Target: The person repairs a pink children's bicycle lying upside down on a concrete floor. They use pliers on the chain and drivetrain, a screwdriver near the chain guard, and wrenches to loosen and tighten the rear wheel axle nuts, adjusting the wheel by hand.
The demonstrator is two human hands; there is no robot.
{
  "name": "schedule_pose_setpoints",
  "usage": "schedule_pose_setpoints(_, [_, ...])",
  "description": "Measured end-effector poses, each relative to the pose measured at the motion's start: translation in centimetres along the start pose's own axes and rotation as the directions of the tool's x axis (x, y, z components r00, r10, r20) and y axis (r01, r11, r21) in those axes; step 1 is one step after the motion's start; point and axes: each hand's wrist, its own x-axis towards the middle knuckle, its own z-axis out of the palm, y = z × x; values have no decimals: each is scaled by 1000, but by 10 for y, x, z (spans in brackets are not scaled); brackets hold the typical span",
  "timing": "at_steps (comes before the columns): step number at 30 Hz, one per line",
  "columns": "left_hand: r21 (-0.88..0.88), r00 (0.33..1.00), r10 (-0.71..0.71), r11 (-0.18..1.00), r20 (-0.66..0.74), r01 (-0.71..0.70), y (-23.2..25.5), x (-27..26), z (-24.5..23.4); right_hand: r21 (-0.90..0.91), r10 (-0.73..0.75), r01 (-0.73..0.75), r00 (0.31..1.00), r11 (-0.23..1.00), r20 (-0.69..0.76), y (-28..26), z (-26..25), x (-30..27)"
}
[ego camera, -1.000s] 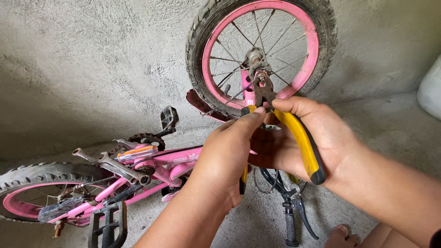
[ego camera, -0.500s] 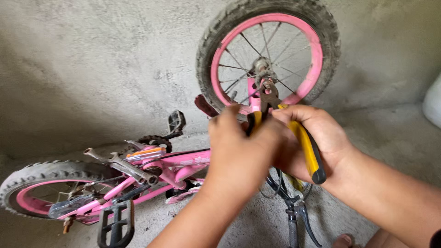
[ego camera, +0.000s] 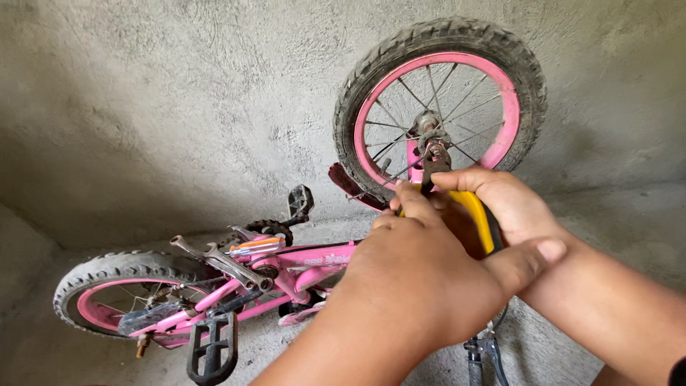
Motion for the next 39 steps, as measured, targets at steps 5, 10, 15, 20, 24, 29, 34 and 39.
schedule_pose_setpoints(5, [-204,998,-21,979,-61,8,-15,4,21,-116,-74,47,967,992,-243,5,-5,11])
schedule_pose_setpoints(10, [-494,988,25,864,-155,-99,-37,10,40,-130,-12,-11,985,991,-174,5,-19,25])
schedule_pose_setpoints(15, [-778,965,211,577,-153,-249,-45,23,52,-128,-9,-16,982,992,-190,-3,-40,40])
schedule_pose_setpoints(20, [-861,960,3,442,280,250,-56,31,49,-89,9,-16,997,996,-78,-7,-51,31])
schedule_pose_setpoints(24, [-898,909,64,195,413,394,-59,38,53,73,41,-90,865,993,501,-6,-53,17])
schedule_pose_setpoints(29, [-867,867,23,5,499,499,-63,50,71,-17,53,-51,975,999,216,-1,-51,18])
schedule_pose_setpoints(34, [-606,712,556,-408,429,683,-76,46,92,-35,34,-29,988,999,152,2,-54,18])
schedule_pose_setpoints(39, [-643,660,685,-360,309,676,-71,37,95,21,87,-98,947,995,309,0,-54,17])
